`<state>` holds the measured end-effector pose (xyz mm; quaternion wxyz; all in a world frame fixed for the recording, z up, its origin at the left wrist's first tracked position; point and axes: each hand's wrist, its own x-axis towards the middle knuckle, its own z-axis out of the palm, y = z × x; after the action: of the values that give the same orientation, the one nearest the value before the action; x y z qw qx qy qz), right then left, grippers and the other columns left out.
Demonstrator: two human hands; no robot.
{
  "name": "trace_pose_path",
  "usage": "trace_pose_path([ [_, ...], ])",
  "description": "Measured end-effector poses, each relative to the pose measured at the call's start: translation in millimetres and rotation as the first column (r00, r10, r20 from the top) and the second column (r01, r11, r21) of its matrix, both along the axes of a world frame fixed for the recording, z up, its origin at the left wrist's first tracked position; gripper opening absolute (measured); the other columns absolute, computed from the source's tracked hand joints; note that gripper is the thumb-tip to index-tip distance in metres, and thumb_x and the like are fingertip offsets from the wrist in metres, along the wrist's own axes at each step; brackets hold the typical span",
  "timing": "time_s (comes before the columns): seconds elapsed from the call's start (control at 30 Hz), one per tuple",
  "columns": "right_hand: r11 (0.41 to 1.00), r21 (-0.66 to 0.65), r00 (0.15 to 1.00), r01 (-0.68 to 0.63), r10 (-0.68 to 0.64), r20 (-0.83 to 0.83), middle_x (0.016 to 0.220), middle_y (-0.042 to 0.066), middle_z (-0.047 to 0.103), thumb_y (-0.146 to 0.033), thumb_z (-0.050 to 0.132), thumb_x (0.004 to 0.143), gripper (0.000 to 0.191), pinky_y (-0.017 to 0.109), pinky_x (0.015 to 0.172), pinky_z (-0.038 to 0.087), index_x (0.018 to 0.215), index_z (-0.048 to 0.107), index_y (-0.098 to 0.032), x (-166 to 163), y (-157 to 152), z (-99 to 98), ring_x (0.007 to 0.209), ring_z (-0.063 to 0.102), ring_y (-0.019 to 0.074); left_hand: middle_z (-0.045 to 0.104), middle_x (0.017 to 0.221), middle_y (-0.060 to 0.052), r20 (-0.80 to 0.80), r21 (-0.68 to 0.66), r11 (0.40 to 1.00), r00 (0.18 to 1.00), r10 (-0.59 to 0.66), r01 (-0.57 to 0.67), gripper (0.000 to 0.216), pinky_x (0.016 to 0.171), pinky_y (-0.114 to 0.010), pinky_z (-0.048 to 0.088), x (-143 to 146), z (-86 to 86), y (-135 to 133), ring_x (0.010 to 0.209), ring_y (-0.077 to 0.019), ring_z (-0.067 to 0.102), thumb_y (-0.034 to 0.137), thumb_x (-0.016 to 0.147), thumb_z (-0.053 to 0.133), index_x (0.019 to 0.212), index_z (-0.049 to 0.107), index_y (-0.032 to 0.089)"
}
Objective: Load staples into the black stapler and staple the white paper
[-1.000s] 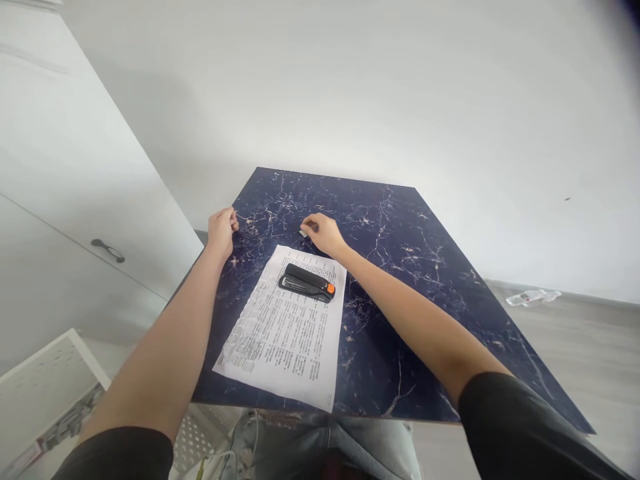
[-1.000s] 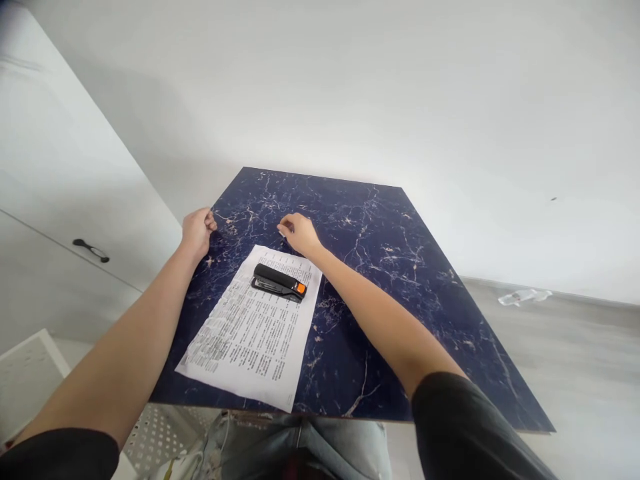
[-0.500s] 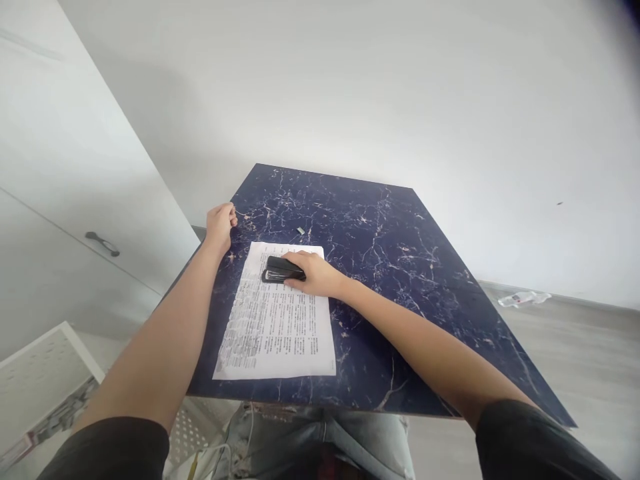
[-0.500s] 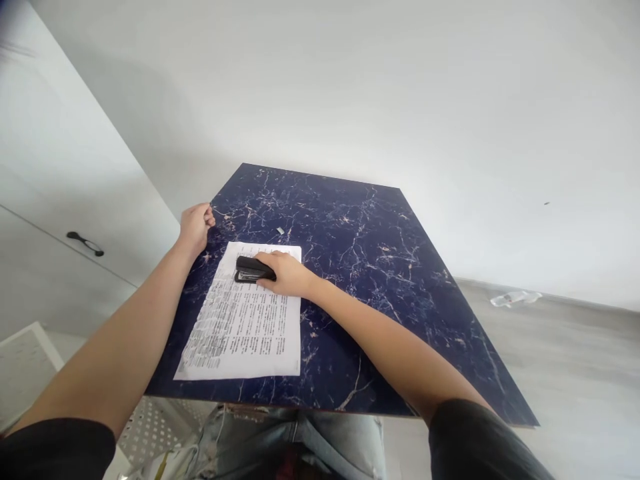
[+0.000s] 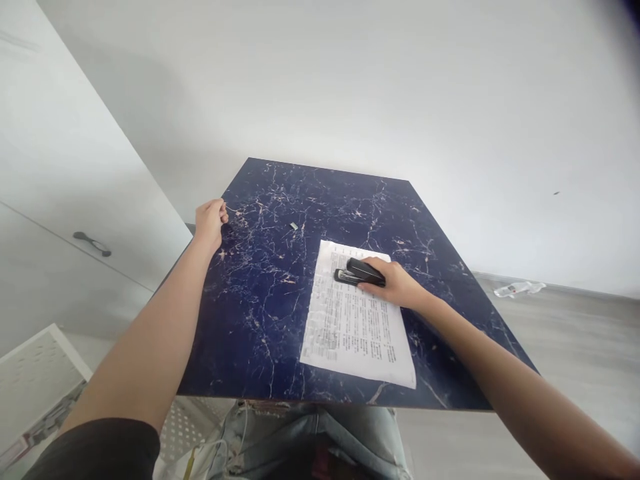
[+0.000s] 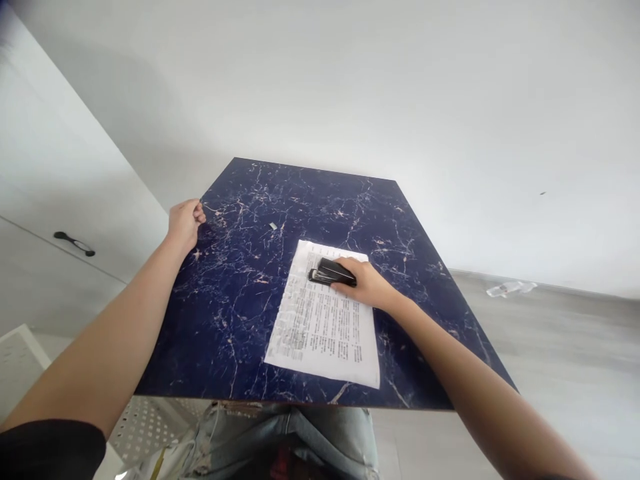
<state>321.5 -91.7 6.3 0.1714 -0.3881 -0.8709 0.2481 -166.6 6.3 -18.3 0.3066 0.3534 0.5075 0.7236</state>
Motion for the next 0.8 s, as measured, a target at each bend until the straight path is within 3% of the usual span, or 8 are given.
trace_pose_path([
  [0.17, 0.997, -0.050, 0.998, 0.055, -0.054, 0.021, 0.114, 0.011, 0.076, -0.043, 0.069, 0.096, 0.038, 0.042, 0.072, 0.057, 0.128, 0.066, -0.024, 28.0, -9.8, -1.5, 0.087, 0.075, 0.0270, 0.038, 0.056, 0.004, -0.014, -0.015, 1.000, 1.000, 0.013, -0.014, 0.027, 0.046, -0.021, 0.029, 0.1, -0.9, 1.8, 0.048, -0.0066, 0.032, 0.021, 0.073, 0.068, 0.057, 0.046, 0.019],
  [0.33, 0.998, -0.016, 0.998, 0.068, -0.068, -0.004, 0.114, 0.011, 0.076, -0.041, 0.071, 0.093, 0.036, 0.044, 0.078, 0.058, 0.125, 0.068, -0.025, 27.2, -10.5, -4.3, 0.093, 0.075, 0.0293, 0.037, 0.056, 0.006, -0.037, -0.026, 1.000, 0.999, 0.017, -0.018, 0.030, 0.046, -0.021, 0.030, 1.6, -0.7, 2.0, 0.047, -0.0059, 0.030, 0.024, 0.075, 0.069, 0.058, 0.044, 0.020],
  [0.67, 0.980, 0.010, 0.975, -0.198, 0.198, -0.101, 0.123, 0.011, 0.074, -0.031, 0.072, 0.095, 0.038, 0.045, 0.096, 0.056, 0.132, 0.066, -0.022, -55.0, -7.0, -5.2, 0.110, 0.070, 0.0272, 0.037, 0.056, 0.004, -0.110, -0.032, 0.999, 0.994, 0.018, -0.022, 0.029, 0.046, -0.021, 0.029, 2.3, 0.5, -0.7, 0.049, -0.0076, 0.033, 0.024, 0.076, 0.068, 0.057, 0.047, 0.020],
  [0.8, 0.972, 0.009, 0.967, -0.236, 0.235, -0.101, 0.122, 0.011, 0.074, -0.030, 0.072, 0.096, 0.039, 0.045, 0.097, 0.055, 0.133, 0.065, -0.022, -71.1, -7.3, -3.8, 0.113, 0.068, 0.0278, 0.035, 0.054, 0.004, -0.201, -0.031, 0.999, 0.979, 0.019, -0.026, 0.031, 0.047, -0.023, 0.027, 7.1, 0.8, -3.1, 0.048, -0.0090, 0.032, 0.023, 0.078, 0.065, 0.054, 0.046, 0.020],
])
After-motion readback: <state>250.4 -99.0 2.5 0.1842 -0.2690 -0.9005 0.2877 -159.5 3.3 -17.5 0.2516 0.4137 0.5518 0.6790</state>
